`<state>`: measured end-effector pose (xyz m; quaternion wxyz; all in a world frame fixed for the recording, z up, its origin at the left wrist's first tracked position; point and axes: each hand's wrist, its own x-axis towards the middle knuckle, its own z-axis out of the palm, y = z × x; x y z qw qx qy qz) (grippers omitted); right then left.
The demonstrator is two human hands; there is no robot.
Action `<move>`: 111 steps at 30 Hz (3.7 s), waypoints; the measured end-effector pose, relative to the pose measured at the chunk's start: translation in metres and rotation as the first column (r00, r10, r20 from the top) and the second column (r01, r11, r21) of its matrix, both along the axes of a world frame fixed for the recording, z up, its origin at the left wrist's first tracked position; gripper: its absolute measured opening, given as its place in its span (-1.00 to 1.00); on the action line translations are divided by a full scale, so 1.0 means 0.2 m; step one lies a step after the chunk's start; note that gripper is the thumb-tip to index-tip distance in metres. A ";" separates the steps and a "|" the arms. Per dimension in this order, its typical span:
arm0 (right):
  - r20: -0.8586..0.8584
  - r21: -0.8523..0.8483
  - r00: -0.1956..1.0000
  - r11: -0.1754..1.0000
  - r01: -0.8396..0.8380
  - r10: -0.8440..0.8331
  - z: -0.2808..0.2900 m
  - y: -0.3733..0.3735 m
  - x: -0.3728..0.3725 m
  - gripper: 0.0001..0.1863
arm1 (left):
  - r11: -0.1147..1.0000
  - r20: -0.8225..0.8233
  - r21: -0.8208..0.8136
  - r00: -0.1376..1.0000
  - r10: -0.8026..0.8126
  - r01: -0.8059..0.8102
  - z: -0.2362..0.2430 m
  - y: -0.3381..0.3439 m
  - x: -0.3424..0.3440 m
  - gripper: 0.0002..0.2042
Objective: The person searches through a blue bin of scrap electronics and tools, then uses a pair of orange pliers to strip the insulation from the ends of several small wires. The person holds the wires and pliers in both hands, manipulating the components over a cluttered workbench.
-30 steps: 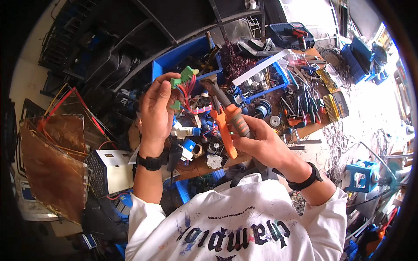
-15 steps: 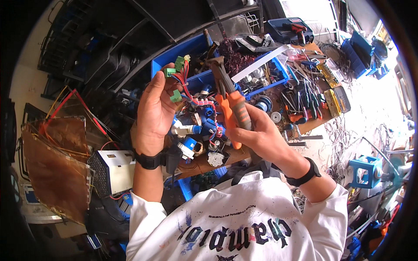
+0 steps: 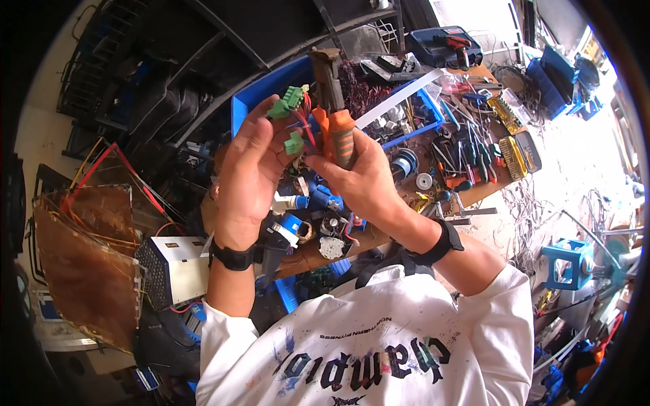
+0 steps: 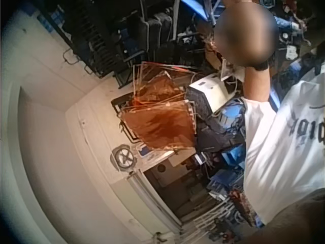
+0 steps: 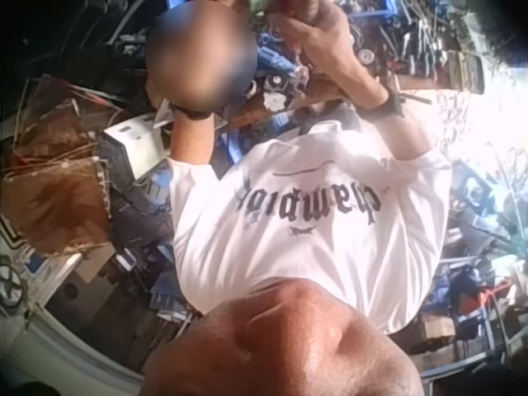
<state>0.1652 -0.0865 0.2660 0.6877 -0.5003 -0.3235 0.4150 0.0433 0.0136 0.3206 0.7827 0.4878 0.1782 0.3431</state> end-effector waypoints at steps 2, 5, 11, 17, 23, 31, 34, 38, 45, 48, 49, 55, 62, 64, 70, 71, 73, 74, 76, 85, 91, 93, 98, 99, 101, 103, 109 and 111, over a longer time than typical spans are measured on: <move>0.022 0.015 0.999 0.999 0.037 -0.038 0.02 -0.01 0.00 -0.79 | 0.995 -0.058 0.094 0.997 0.052 -0.047 -0.01 -0.04 -0.01 -0.55; 0.112 0.010 0.993 0.999 0.044 -0.045 0.02 -0.01 0.04 -0.83 | 0.978 -0.125 0.189 0.985 0.118 -0.093 -0.04 -0.05 -0.03 -0.52; 0.089 0.009 0.993 0.997 0.076 -0.077 -0.01 -0.02 0.02 -0.84 | 0.868 -0.236 0.490 0.946 0.222 -0.082 -0.10 -0.08 -0.02 -0.71; 0.146 -0.010 0.988 0.998 0.055 -0.053 0.02 -0.01 0.06 -0.83 | 0.822 -0.316 0.558 0.889 0.333 -0.110 -0.07 -0.08 0.00 -0.82; 0.025 0.133 0.998 0.990 0.055 -0.059 0.04 0.03 0.14 -0.85 | 0.877 -0.125 0.474 0.979 0.161 -0.084 -0.20 0.02 0.00 -0.69; -0.107 0.209 0.991 0.973 0.100 -0.079 0.11 0.06 0.21 -0.88 | 0.765 -0.267 0.641 0.920 0.285 -0.051 -0.48 0.04 -0.07 -0.61; -0.145 0.229 0.989 0.971 0.066 -0.033 0.14 0.06 0.23 -0.91 | 0.687 -0.307 0.726 0.890 0.337 -0.009 -0.51 0.05 -0.07 -0.45; -0.180 0.273 0.984 0.960 0.058 -0.009 0.15 0.10 0.25 -0.92 | 0.958 -0.296 0.275 0.955 -0.001 0.086 -0.67 0.13 -0.08 -0.27; -0.245 0.361 0.966 0.932 0.008 0.086 0.20 0.12 0.30 -0.89 | 0.925 -0.109 -0.073 0.919 -0.378 0.372 -0.68 0.12 -0.08 -0.45; -0.229 0.371 0.965 0.928 -0.036 0.129 0.21 0.11 0.32 -0.81 | 0.902 -0.117 -0.057 0.894 -0.432 0.429 -0.67 0.11 -0.08 -0.46; -0.237 0.397 0.960 0.917 -0.044 0.149 0.20 0.11 0.34 -0.82 | 0.896 -0.098 -0.040 0.890 -0.445 0.443 -0.67 0.12 -0.09 -0.46; -0.272 0.429 0.958 0.903 0.033 0.094 0.21 0.12 0.33 -0.77 | 0.918 0.123 -0.233 0.946 -0.299 0.320 -0.57 0.09 -0.02 -0.40; -0.123 0.358 0.985 0.931 -0.068 0.119 0.25 0.03 0.31 -0.76 | 0.925 0.024 -0.261 0.960 -0.280 0.276 -0.55 0.17 -0.06 -0.30; -0.063 0.332 0.991 0.939 -0.091 0.119 0.23 0.01 0.32 -0.75 | 0.932 -0.033 -0.272 0.966 -0.256 0.238 -0.54 0.19 -0.07 -0.51; 0.047 0.315 0.989 0.938 -0.146 0.138 0.27 -0.03 0.24 -0.74 | 0.978 -0.340 0.003 0.920 -0.194 0.208 -0.41 0.19 -0.07 -0.75; 0.078 0.282 0.983 0.942 -0.182 0.167 0.28 -0.04 0.24 -0.75 | 0.980 -0.310 -0.022 0.931 -0.196 0.199 -0.41 0.19 -0.06 -0.77; 0.109 0.241 0.970 0.941 -0.238 0.217 0.33 -0.07 0.22 -0.76 | 0.982 -0.285 -0.049 0.939 -0.191 0.185 -0.38 0.16 -0.04 -0.76; 0.105 0.236 0.966 0.938 -0.253 0.235 0.35 -0.07 0.20 -0.77 | 0.982 -0.277 -0.062 0.942 -0.191 0.181 -0.36 0.15 -0.03 -0.75; 0.099 0.237 0.965 0.936 -0.261 0.244 0.34 -0.05 0.16 -0.77 | 0.987 -0.203 -0.056 0.966 -0.157 0.149 -0.34 0.12 -0.03 -0.74; 0.096 0.081 0.989 0.989 -0.123 0.115 0.27 -0.01 0.20 -0.68 | 0.979 -0.126 -0.177 0.984 -0.123 0.100 -0.43 0.15 -0.08 -0.64; 0.251 -0.090 0.958 0.989 -0.117 0.136 0.03 0.10 0.23 -0.60 | 0.993 -0.150 -0.099 0.986 -0.074 0.059 -0.45 0.17 -0.06 -0.65; 0.279 -0.029 0.955 0.995 -0.095 0.099 -0.02 0.15 0.23 -0.61 | 1.000 -0.170 0.016 0.985 -0.017 0.020 -0.43 0.21 -0.03 -0.66; 0.251 0.094 0.968 0.995 -0.022 -0.002 -0.02 0.25 0.20 -0.60 | 0.971 -0.203 0.239 0.977 0.060 -0.010 -0.37 0.21 0.03 -0.67; 0.240 0.074 0.971 0.997 -0.002 -0.016 -0.01 0.27 0.20 -0.61 | 0.963 -0.204 0.270 0.977 0.066 -0.008 -0.35 0.19 0.05 -0.68; 0.216 0.033 0.976 0.999 0.034 -0.040 0.02 0.31 0.20 -0.64 | 0.949 -0.213 0.317 0.973 0.084 -0.012 -0.35 0.16 0.08 -0.67; 0.163 0.070 0.985 0.996 0.048 -0.059 0.01 0.34 0.20 -0.69 | 0.937 -0.227 0.348 0.968 0.109 -0.024 -0.36 0.14 0.09 -0.66; 0.076 0.076 0.992 0.993 0.090 -0.096 -0.02 0.35 0.23 -0.83 | 0.921 -0.212 0.389 0.969 0.125 -0.034 -0.40 0.14 0.08 -0.66; 0.047 0.070 0.996 0.995 0.074 -0.078 -0.02 0.35 0.23 -0.83 | 0.935 -0.182 0.351 0.976 0.119 -0.049 -0.40 0.13 0.09 -0.65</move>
